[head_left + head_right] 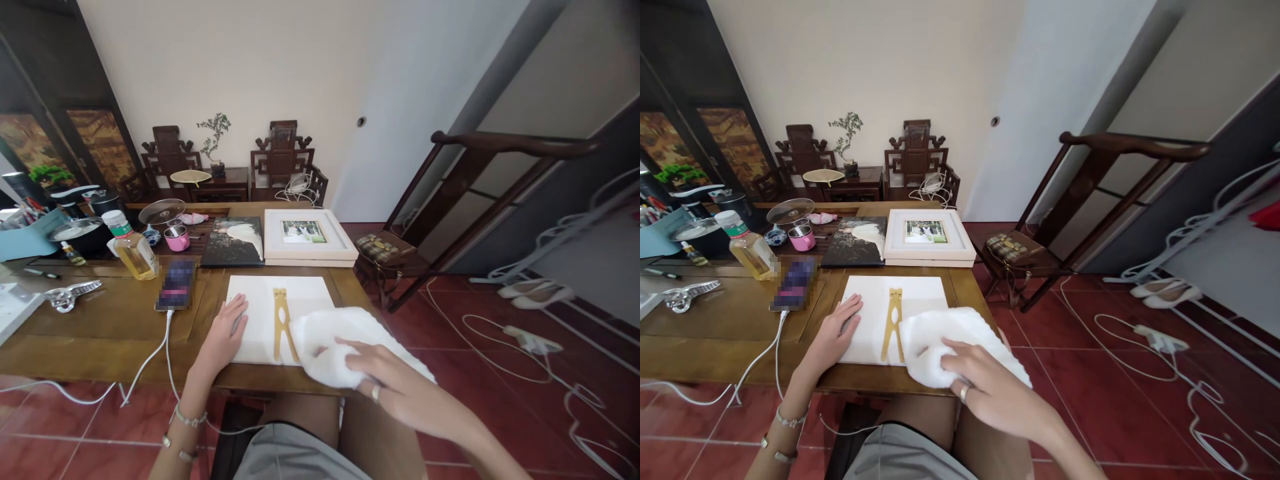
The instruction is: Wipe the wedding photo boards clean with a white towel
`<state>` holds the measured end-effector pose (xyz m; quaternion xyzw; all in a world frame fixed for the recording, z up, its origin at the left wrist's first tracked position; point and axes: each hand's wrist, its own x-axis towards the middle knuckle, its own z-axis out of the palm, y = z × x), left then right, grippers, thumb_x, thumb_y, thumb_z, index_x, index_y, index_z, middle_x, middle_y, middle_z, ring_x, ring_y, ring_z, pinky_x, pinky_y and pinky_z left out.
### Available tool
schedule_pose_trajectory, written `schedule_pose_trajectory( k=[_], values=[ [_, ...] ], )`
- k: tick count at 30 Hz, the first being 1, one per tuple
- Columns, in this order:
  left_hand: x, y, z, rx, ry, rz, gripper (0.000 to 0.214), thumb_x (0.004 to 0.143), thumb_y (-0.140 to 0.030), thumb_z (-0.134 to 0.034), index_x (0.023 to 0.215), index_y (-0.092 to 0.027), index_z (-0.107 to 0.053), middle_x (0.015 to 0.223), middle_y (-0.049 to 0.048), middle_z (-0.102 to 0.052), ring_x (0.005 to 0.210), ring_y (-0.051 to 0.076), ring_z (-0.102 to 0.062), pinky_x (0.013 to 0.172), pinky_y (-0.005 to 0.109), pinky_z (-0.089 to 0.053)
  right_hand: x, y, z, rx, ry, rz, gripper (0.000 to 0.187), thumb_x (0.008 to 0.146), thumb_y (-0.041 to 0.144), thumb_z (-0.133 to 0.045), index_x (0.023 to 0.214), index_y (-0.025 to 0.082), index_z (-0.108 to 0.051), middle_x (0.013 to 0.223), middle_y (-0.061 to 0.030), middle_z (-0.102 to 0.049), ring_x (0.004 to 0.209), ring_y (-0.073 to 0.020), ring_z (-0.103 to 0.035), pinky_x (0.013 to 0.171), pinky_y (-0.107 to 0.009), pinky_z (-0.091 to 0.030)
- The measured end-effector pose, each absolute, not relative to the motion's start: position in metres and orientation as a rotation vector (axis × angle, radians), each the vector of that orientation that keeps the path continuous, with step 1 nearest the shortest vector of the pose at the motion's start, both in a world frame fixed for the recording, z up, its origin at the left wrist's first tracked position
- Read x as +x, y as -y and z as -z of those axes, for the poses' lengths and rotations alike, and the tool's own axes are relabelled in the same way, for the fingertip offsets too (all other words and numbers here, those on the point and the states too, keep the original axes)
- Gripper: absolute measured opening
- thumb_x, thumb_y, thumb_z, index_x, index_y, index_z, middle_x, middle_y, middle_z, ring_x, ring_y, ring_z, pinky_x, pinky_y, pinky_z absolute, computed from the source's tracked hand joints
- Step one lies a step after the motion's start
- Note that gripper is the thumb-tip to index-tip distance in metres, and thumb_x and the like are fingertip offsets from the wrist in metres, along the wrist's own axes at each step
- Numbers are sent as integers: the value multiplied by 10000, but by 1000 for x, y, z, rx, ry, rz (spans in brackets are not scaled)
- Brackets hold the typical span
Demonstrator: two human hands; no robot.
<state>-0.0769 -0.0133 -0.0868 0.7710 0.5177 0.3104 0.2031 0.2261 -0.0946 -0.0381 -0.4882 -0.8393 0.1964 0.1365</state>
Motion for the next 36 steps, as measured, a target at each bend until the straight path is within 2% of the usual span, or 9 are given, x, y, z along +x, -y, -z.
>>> schedule_pose_trajectory(
  k=[2, 5, 11, 15, 18, 22, 26, 32, 36],
  values=[
    [-77, 13, 87, 2150, -1451, -875, 387, 900, -299, -406, 1221, -154, -566, 1365, 112, -485, 1319, 220, -381, 1133, 471, -214, 226, 96, 34, -1411, 2458, -594, 282, 753, 156, -413, 921, 225, -629, 1168, -86, -607, 1108, -251, -535, 867, -352, -437],
    [-77, 13, 87, 2150, -1447, -898, 379, 895, -301, -416, 1209, -162, -576, 1351, 110, -502, 1308, 223, -398, 1129, 474, -227, 221, 70, 32, -1434, 2420, -579, 236, 737, 132, -403, 787, 220, -617, 905, -58, -655, 931, -231, -587, 791, -318, -446],
    [-78, 12, 86, 2150, -1435, -894, 381, 889, -305, -424, 1204, -158, -580, 1346, 113, -507, 1309, 224, -397, 1130, 464, -227, 214, -19, 40, -1405, 2286, -503, 168, 765, 177, -390, 652, 201, -511, 648, -7, -553, 721, -201, -543, 662, -277, -395],
    [-78, 12, 85, 2157, -1454, -865, 396, 892, -306, -412, 1216, -142, -571, 1355, 118, -496, 1315, 221, -387, 1130, 459, -228, 210, -44, 45, -1399, 2281, -475, 159, 772, 186, -372, 653, 200, -476, 653, -7, -533, 697, -199, -538, 658, -285, -384],
    [-78, 13, 85, 2161, -1455, -864, 403, 891, -307, -412, 1221, -133, -567, 1353, 123, -498, 1315, 219, -388, 1133, 454, -218, 207, -29, 48, -1388, 2315, -454, 137, 740, 161, -392, 663, 195, -500, 722, -48, -577, 898, -260, -566, 772, -329, -397],
    [-78, 12, 87, 2159, -1453, -882, 398, 889, -303, -418, 1215, -133, -572, 1351, 123, -501, 1310, 219, -395, 1133, 453, -217, 207, 27, 47, -1392, 2406, -433, 188, 742, 144, -402, 791, 177, -580, 1029, -138, -627, 1242, -320, -402, 945, -418, -350],
    [-78, 12, 90, 2154, -1449, -924, 391, 884, -299, -432, 1204, -129, -578, 1342, 125, -509, 1299, 223, -412, 1127, 461, -233, 213, 90, 37, -1409, 2511, -574, 249, 745, 125, -410, 878, 195, -608, 1299, -119, -523, 1315, -300, -328, 988, -444, -348],
    [-78, 12, 89, 2159, -1453, -918, 388, 885, -295, -428, 1202, -128, -578, 1343, 125, -507, 1298, 225, -414, 1125, 469, -236, 224, 99, 30, -1450, 2482, -728, 267, 734, 140, -425, 911, 210, -612, 1262, -109, -548, 1279, -288, -386, 966, -425, -370],
    [-79, 11, 87, 2168, -1460, -895, 393, 885, -293, -427, 1201, -113, -578, 1340, 134, -508, 1299, 228, -412, 1125, 469, -237, 223, 39, 39, -1395, 2311, -608, 131, 708, 165, -412, 690, 203, -536, 877, -74, -631, 979, -261, -562, 801, -341, -417]
  ],
)
